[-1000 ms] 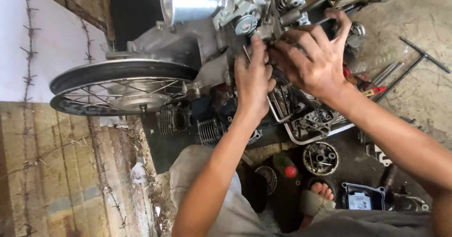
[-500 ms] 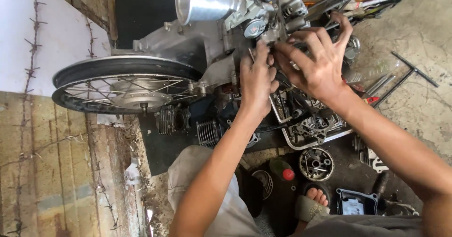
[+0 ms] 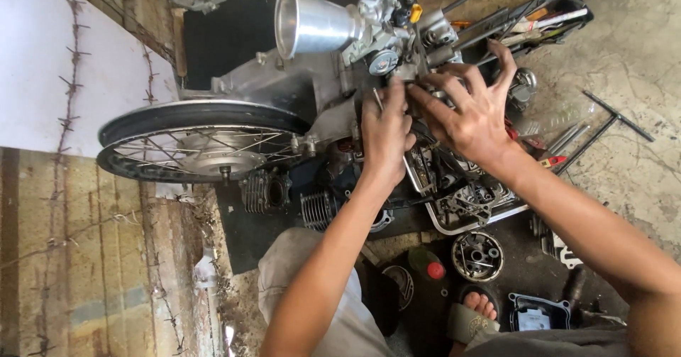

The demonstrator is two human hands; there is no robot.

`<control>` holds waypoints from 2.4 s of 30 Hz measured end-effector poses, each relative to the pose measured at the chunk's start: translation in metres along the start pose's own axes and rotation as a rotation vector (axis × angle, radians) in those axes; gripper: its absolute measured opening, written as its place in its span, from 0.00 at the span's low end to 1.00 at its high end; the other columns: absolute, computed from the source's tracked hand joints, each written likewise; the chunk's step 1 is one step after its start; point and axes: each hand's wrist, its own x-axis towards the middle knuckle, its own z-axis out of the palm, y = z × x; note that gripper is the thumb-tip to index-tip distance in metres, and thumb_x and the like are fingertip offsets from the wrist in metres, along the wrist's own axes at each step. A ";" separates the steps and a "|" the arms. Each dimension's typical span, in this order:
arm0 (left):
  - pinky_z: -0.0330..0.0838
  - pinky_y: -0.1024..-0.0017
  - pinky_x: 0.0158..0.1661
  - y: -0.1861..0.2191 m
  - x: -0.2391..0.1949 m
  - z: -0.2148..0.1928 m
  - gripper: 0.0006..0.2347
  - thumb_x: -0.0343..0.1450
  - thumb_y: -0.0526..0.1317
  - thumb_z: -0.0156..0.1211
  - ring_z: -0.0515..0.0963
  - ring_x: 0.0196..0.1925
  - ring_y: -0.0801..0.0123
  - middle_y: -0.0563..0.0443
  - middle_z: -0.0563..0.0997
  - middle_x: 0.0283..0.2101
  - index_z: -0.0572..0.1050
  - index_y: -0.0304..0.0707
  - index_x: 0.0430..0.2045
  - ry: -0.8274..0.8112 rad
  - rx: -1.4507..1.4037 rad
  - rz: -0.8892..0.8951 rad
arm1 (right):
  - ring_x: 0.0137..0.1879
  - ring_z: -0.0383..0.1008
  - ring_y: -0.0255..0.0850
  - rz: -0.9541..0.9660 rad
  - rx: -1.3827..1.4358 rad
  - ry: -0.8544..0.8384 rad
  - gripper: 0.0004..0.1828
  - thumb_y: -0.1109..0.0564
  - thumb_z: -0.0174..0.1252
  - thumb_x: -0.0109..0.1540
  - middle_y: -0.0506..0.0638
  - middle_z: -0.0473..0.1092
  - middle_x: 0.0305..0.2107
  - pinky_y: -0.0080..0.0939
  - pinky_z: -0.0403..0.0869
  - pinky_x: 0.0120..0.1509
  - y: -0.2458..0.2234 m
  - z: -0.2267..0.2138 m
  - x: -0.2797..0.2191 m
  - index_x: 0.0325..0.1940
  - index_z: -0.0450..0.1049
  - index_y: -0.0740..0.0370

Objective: The person cleans a motorcycle piston with a brush and a rag, then wipes it down. They proceed to use a T-handle wrench to tighten bolts on the motorcycle engine casing.

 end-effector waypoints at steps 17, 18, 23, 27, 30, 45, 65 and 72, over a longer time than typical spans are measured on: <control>0.44 0.82 0.16 -0.012 0.001 0.000 0.12 0.78 0.48 0.55 0.54 0.19 0.84 0.64 0.53 0.30 0.64 0.40 0.40 -0.036 0.046 0.084 | 0.50 0.72 0.41 -0.116 0.064 0.098 0.15 0.52 0.48 0.72 0.44 0.76 0.41 0.80 0.53 0.66 0.005 -0.002 0.010 0.39 0.81 0.49; 0.45 0.84 0.14 -0.013 0.003 0.001 0.13 0.78 0.47 0.53 0.54 0.18 0.84 0.63 0.55 0.29 0.63 0.39 0.46 -0.001 0.037 0.065 | 0.49 0.72 0.41 -0.121 0.097 0.111 0.18 0.50 0.45 0.73 0.44 0.76 0.40 0.79 0.53 0.66 0.005 0.000 0.011 0.39 0.81 0.49; 0.46 0.82 0.16 -0.018 0.016 -0.007 0.11 0.81 0.46 0.47 0.55 0.21 0.83 0.59 0.58 0.31 0.63 0.38 0.49 0.011 -0.002 0.015 | 0.48 0.73 0.41 -0.125 0.197 0.143 0.28 0.45 0.33 0.75 0.44 0.76 0.39 0.79 0.53 0.65 0.007 -0.005 0.017 0.37 0.79 0.49; 0.47 0.76 0.21 -0.005 0.010 -0.008 0.15 0.83 0.45 0.38 0.54 0.24 0.81 0.57 0.58 0.34 0.62 0.29 0.54 -0.068 0.011 -0.027 | 0.47 0.72 0.44 -0.120 0.194 0.149 0.27 0.47 0.33 0.75 0.46 0.75 0.37 0.79 0.55 0.64 0.008 -0.001 0.009 0.38 0.80 0.52; 0.47 0.79 0.20 0.003 0.002 -0.002 0.13 0.81 0.46 0.46 0.55 0.24 0.83 0.58 0.58 0.33 0.62 0.32 0.49 -0.044 0.047 -0.035 | 0.45 0.72 0.46 -0.101 0.170 0.196 0.26 0.48 0.36 0.75 0.48 0.75 0.35 0.78 0.56 0.62 0.007 0.008 0.002 0.37 0.80 0.55; 0.44 0.83 0.12 0.009 0.007 -0.002 0.11 0.81 0.45 0.47 0.54 0.18 0.84 0.58 0.57 0.29 0.66 0.35 0.41 0.004 -0.014 -0.090 | 0.41 0.72 0.46 -0.096 0.146 0.278 0.17 0.56 0.51 0.72 0.47 0.76 0.33 0.69 0.58 0.58 0.004 0.011 0.015 0.32 0.80 0.53; 0.69 0.74 0.22 -0.016 0.000 0.011 0.18 0.67 0.49 0.63 0.75 0.18 0.72 0.48 0.82 0.21 0.79 0.25 0.23 0.221 0.653 0.619 | 0.38 0.69 0.47 0.221 0.646 -0.098 0.16 0.81 0.56 0.59 0.63 0.78 0.40 0.44 0.66 0.46 0.044 -0.032 0.036 0.49 0.81 0.80; 0.68 0.75 0.17 -0.024 0.008 0.007 0.21 0.68 0.52 0.58 0.73 0.16 0.72 0.51 0.81 0.20 0.82 0.26 0.27 0.221 0.694 0.519 | 0.42 0.74 0.51 0.220 0.672 -0.107 0.16 0.82 0.57 0.59 0.66 0.78 0.41 0.45 0.71 0.48 0.045 -0.035 0.034 0.48 0.80 0.80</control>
